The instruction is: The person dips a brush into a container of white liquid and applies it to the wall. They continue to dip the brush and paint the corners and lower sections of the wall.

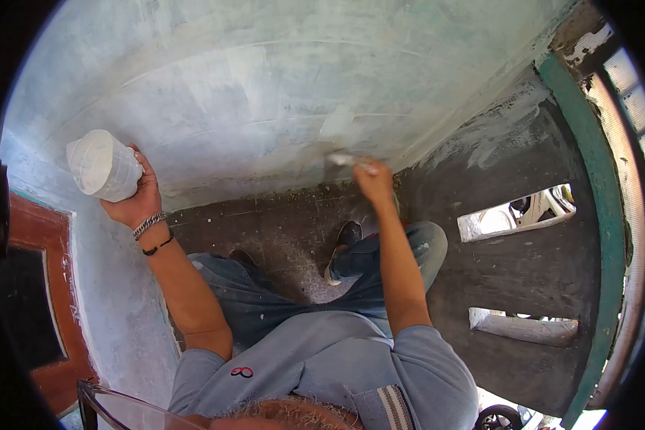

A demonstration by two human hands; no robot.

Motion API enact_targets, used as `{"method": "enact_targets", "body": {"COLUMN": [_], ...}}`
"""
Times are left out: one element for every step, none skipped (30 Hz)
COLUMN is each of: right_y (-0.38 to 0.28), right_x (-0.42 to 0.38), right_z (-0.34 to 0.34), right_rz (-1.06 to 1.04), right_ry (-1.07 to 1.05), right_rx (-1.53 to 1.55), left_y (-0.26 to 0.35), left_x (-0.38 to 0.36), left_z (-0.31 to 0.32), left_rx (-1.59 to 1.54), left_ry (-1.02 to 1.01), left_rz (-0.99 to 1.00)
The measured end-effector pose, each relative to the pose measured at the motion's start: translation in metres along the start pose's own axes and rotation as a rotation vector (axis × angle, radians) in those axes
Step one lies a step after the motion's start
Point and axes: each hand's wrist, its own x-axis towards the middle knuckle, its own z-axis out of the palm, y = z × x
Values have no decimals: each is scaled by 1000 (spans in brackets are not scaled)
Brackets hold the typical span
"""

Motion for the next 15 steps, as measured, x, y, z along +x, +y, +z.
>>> {"method": "enact_targets", "body": {"right_y": [10,9,7,-8,-21,-42,-63,-95,-126,-147,-164,-171,-164,-151,-134], "right_x": [0,3,7,7,11,16,20,19,16,13,9,5,0,-4,-4], "right_z": [18,29,40,47,40,30,16,-1,-17,-30,-42,-49,-52,-51,-46], "right_rz": [-53,-143,-232,-315,-150,-173,-195,-193,-190,-196,-206,-215,-171,-131,-92], "right_ry": [-23,10,44,78,76,91,108,103,98,115,131,145,114,80,43], "right_rx": [-87,-58,-26,7,84,152,218,284,350,333,318,303,279,254,229], "left_y": [-1,-1,-2,0,1,2,3,5,7,7,8,8,9,9,9], "left_x": [0,0,0,1,1,2,2,3,3,2,2,2,2,3,3], "left_z": [0,-1,-1,-1,-2,-3,-5,-5,-6,-6,-6,-6,-7,-7,-8], "left_rx": [-2,-3,-2,6,16,26,22,18,13,8,3,-2,-4,-9,-12], "left_ry": [-8,-16,-25,-24,-21,-16,-24,-31,-37,-37,-39,-39,-56,-73,-89], "left_rz": [-3,-6,-10,-5,-2,-2,-6,-10,-14,-12,-7,-1,-1,5,12]}}
